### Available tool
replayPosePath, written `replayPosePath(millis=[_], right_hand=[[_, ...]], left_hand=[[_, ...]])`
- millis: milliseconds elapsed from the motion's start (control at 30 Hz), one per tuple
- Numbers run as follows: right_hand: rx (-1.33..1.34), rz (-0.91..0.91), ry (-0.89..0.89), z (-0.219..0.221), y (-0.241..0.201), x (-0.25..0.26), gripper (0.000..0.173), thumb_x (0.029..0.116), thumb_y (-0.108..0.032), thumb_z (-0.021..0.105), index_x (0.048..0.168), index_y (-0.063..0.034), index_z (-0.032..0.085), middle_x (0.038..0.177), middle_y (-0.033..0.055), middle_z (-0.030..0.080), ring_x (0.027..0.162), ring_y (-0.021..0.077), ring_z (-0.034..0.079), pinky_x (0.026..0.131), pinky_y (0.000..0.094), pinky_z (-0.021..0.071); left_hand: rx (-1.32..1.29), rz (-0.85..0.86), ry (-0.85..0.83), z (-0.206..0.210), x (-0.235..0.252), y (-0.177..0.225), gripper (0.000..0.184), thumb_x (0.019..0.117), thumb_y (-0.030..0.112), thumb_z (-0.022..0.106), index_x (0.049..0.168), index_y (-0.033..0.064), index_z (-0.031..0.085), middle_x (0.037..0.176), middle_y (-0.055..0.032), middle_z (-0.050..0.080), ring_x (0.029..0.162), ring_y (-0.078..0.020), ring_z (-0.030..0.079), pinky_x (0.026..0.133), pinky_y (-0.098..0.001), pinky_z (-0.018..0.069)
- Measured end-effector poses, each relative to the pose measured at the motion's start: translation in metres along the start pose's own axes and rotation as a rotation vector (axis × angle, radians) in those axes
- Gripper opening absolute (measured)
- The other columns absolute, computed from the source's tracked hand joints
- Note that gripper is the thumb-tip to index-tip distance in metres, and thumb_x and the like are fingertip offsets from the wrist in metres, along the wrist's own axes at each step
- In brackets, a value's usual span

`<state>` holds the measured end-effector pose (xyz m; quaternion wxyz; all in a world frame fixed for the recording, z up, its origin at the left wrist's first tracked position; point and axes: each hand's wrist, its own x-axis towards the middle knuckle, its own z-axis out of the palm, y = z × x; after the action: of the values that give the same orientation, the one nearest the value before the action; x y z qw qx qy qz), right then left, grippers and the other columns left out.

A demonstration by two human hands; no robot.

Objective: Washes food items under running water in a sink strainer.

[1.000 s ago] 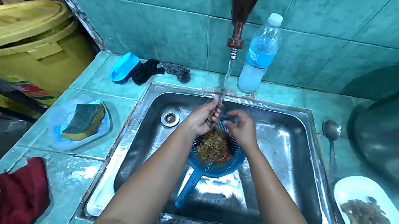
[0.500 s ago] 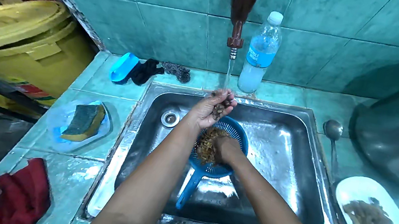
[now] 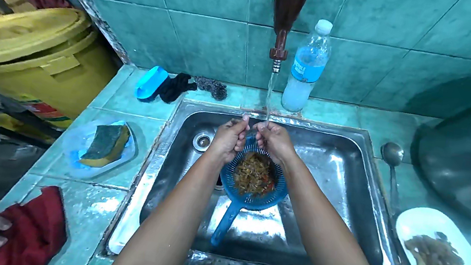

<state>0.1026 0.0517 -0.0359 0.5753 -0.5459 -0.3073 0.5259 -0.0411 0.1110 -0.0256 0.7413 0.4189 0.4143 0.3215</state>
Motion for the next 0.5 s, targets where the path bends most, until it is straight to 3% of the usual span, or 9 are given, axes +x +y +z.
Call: replayPosePath(millis=[67, 133, 233, 333, 433, 500], right_hand=[[-0.007, -0.011, 0.02, 0.004, 0.0, 0.004, 0.022, 0.1089, -0.017, 0.051, 0.108, -0.0005, 0.066, 0.069, 0.0001, 0.056, 0.055, 0.0067, 0.052, 0.052, 0.0209, 0.0472], [-0.057, -0.034, 0.023, 0.005, 0.001, 0.005, 0.02, 0.1081, -0.017, 0.054, 0.109, -0.0004, 0.065, 0.069, 0.0019, 0.059, 0.053, 0.0068, 0.052, 0.05, 0.0209, 0.047], [-0.185, -0.064, -0.032, 0.004, -0.002, 0.001, 0.026, 0.1082, -0.009, 0.049, 0.133, -0.0001, 0.051, 0.077, 0.0071, 0.064, 0.058, 0.0107, 0.059, 0.055, 0.0255, 0.0518], [-0.221, -0.078, -0.095, -0.003, -0.003, -0.005, 0.034, 0.1101, -0.007, 0.039, 0.144, -0.0026, 0.04, 0.084, 0.011, 0.068, 0.062, 0.0146, 0.064, 0.059, 0.0298, 0.0556], [-0.277, -0.056, -0.134, -0.013, -0.006, -0.012, 0.036, 0.1104, -0.008, 0.037, 0.146, -0.0032, 0.038, 0.087, 0.0117, 0.068, 0.062, 0.0152, 0.064, 0.061, 0.0309, 0.056], [-0.369, 0.03, -0.127, -0.019, -0.008, -0.02, 0.03, 0.1125, -0.016, 0.038, 0.14, -0.0026, 0.042, 0.084, 0.0115, 0.068, 0.06, 0.0158, 0.065, 0.059, 0.0311, 0.0561]], left_hand=[[0.053, -0.004, 0.018, -0.002, -0.001, -0.008, 0.019, 0.106, 0.027, 0.057, 0.106, 0.0094, 0.062, 0.064, 0.0039, 0.049, 0.044, -0.0025, 0.041, 0.04, -0.0157, 0.0361], [0.082, -0.005, 0.02, 0.0, -0.002, -0.015, 0.018, 0.1034, 0.023, 0.062, 0.112, 0.0077, 0.064, 0.067, 0.0007, 0.054, 0.046, -0.0041, 0.044, 0.041, -0.0169, 0.0374], [0.067, 0.011, 0.033, 0.005, -0.001, -0.021, 0.017, 0.0997, 0.019, 0.067, 0.113, 0.0078, 0.066, 0.073, -0.002, 0.06, 0.048, -0.005, 0.046, 0.042, -0.0177, 0.0371], [0.077, 0.04, 0.047, 0.008, 0.004, -0.023, 0.015, 0.0987, 0.016, 0.068, 0.111, 0.0073, 0.066, 0.075, -0.0028, 0.063, 0.05, -0.0049, 0.047, 0.043, -0.018, 0.0372], [0.161, 0.075, 0.006, 0.011, 0.008, -0.022, 0.014, 0.098, 0.015, 0.069, 0.109, 0.0064, 0.069, 0.074, -0.0031, 0.063, 0.051, -0.0058, 0.048, 0.044, -0.019, 0.0376], [0.178, 0.084, -0.025, 0.016, 0.009, -0.02, 0.013, 0.0991, 0.013, 0.067, 0.11, 0.0058, 0.067, 0.076, -0.0034, 0.061, 0.051, -0.0063, 0.048, 0.045, -0.0186, 0.038]])
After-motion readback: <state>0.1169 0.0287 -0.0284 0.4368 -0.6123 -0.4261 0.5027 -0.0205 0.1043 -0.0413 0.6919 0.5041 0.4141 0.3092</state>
